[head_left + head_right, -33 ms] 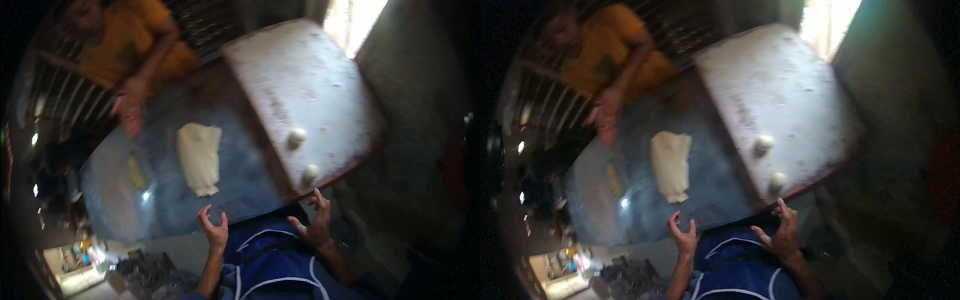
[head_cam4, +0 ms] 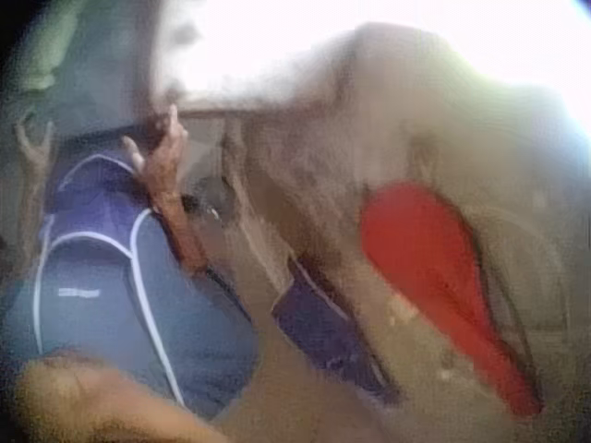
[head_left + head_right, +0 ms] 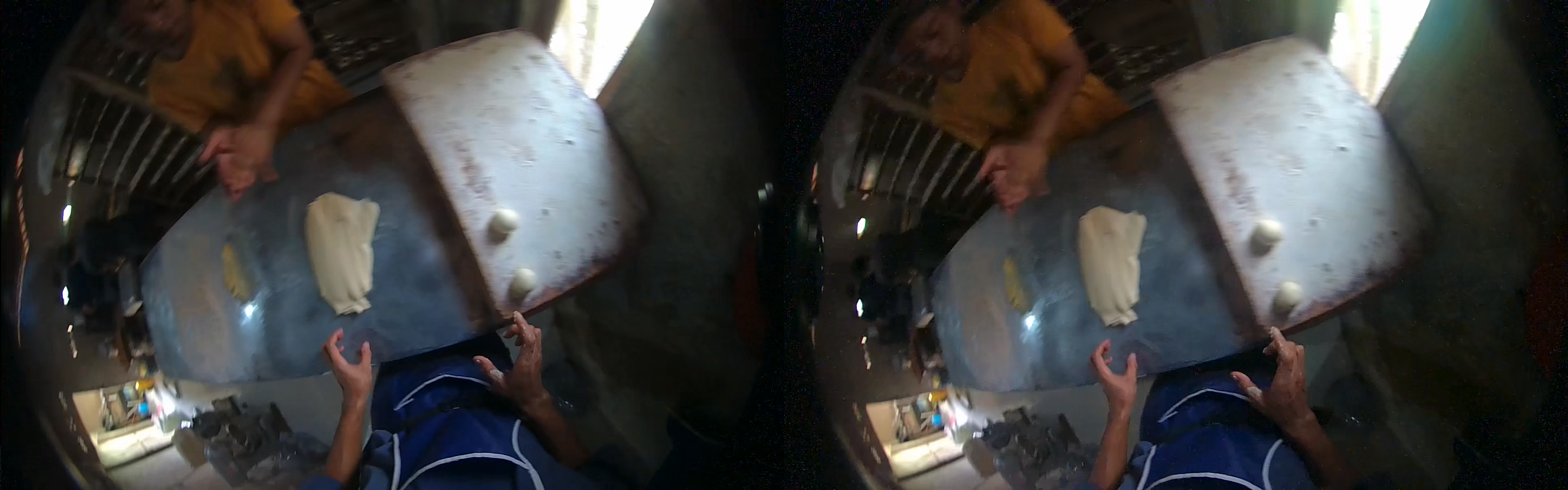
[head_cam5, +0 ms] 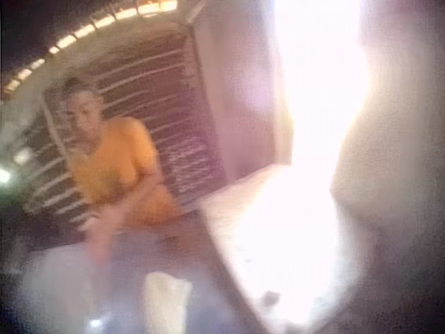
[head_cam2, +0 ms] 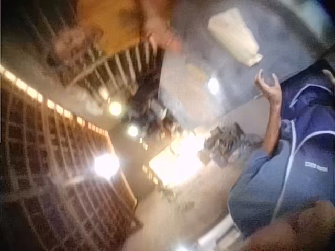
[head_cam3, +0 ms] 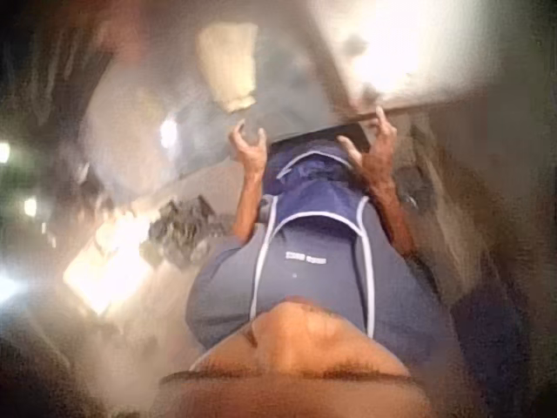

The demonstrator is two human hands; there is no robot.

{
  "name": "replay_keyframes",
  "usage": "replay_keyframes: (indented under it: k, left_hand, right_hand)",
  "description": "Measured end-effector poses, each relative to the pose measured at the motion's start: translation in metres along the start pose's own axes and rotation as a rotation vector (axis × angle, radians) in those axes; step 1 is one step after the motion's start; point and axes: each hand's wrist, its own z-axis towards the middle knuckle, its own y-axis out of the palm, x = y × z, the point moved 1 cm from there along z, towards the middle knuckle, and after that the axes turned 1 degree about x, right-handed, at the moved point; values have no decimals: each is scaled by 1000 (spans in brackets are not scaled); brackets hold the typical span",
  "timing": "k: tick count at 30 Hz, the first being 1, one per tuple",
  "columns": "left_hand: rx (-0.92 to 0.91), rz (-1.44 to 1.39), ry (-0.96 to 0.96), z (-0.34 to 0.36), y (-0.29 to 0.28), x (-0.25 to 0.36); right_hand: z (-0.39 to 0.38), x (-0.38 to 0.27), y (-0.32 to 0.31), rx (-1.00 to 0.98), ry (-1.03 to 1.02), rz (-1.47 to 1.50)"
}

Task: The person rolls small pieces of dough into balls and places them on a wooden board. Another person assists by arranging the dough balls on the board. The task continues with repeated rolling and placement of dough balls.

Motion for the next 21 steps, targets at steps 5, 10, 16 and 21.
replay_keyframes:
  k: [5, 10, 16, 21]
  left_hand:
    - [83, 22, 145, 86, -24, -34]
    - [85, -138, 114, 110, 7, -13]
    - [-89, -554, -175, 17, -44, 9]
    - [-707, -1294, -762, 60, -13, -84]
  right_hand:
    - [28, -53, 71, -509, -200, 186]
    - [53, -40, 216, -811, 617, 1080]
    - [77, -79, 277, -921, 800, 960]
    - [53, -109, 249, -661, 187, 31]
